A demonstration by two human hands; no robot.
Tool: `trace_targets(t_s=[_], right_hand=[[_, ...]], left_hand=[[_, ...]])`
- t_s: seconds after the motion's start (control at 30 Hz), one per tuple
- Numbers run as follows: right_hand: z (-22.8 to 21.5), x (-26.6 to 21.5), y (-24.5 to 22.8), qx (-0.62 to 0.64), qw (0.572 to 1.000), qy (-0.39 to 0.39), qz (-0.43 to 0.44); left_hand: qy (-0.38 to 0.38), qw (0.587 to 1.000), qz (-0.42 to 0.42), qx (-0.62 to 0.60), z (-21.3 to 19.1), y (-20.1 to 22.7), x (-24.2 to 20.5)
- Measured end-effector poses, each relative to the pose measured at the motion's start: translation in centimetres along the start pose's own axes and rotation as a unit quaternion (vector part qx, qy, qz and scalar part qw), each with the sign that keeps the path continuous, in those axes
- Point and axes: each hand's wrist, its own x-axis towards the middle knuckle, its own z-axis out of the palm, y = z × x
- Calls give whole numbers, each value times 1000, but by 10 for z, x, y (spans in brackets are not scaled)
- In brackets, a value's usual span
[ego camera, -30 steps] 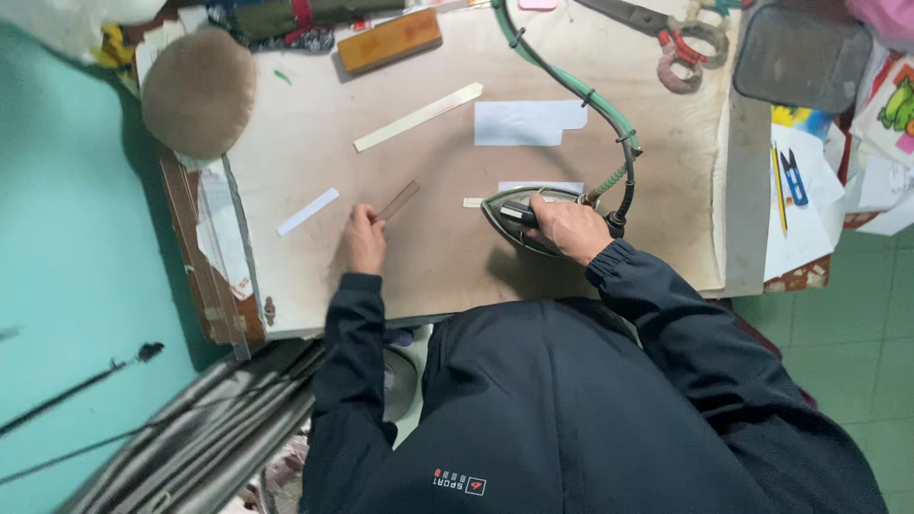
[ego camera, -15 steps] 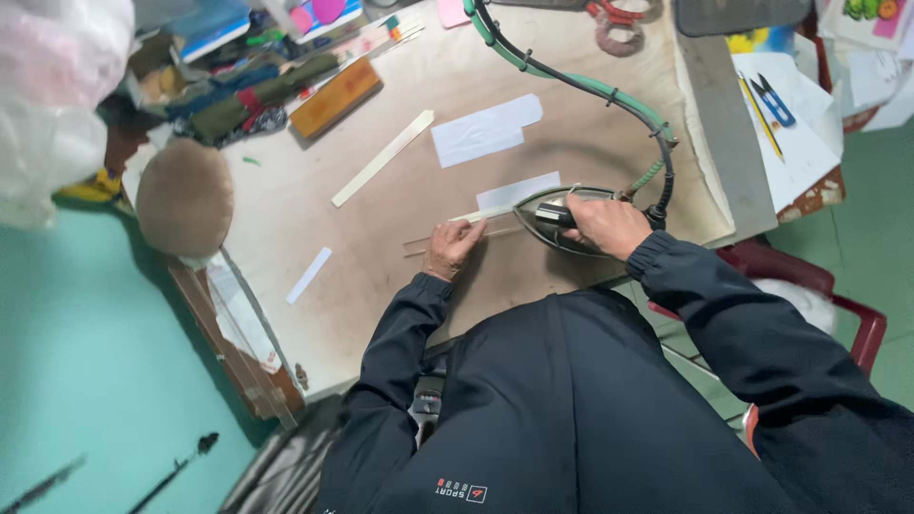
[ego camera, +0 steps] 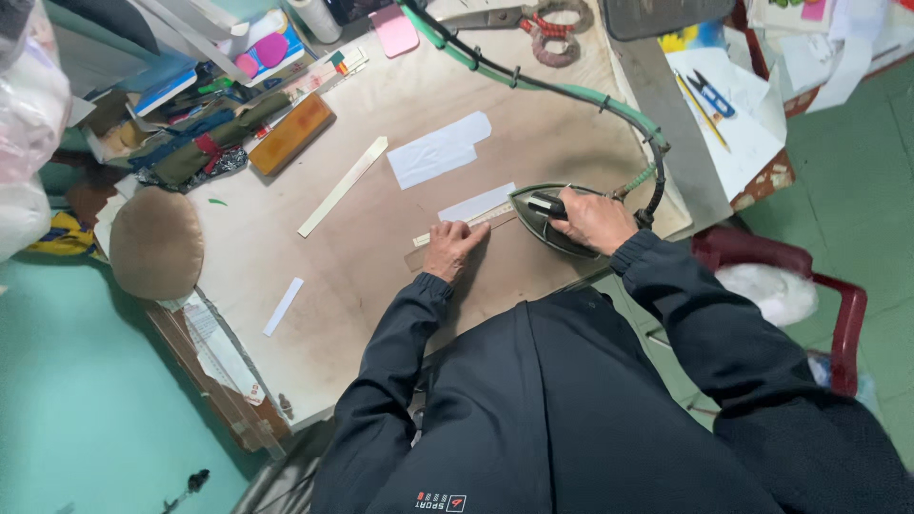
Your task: The person irons long white fabric strips on a workbench using a steam iron. They repeatedly pick up the strips, fold them, and press them with the iron, occasionally moving other items on the cluttered table.
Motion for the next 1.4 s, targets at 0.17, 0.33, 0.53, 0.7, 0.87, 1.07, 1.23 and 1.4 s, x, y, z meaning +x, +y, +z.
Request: trace_targets(t_s=[0.17,0.33,0.53,0.7,0.87,1.07,1.23,1.4], right_hand=[[-27,16,24,167,986,4,-4],[-81,28,87,204,977,44,48],[-159,78,151,231,965,119,44],[-213,129,162,289,950,93,73],[-226,166,174,243,938,204,140],[-197,186,178,-23,855,518,-25],[-91,159,120,-294,758,579,-61],[30,93,22,106,818,400,-401]], left_hand=[[-97,995,-9,5,12,21,21],[-149,988,-36,12,28,40,42],[-169,982,-78,-14,45,66,63],[-95,990,-106,9,39,93,48],[-14,989,-148,27,26,124,11],[53,984,-146,86,12,132,-22],[50,781,-532,-323,-6,109,-45],[158,724,-610,-282,-44,45,-106]])
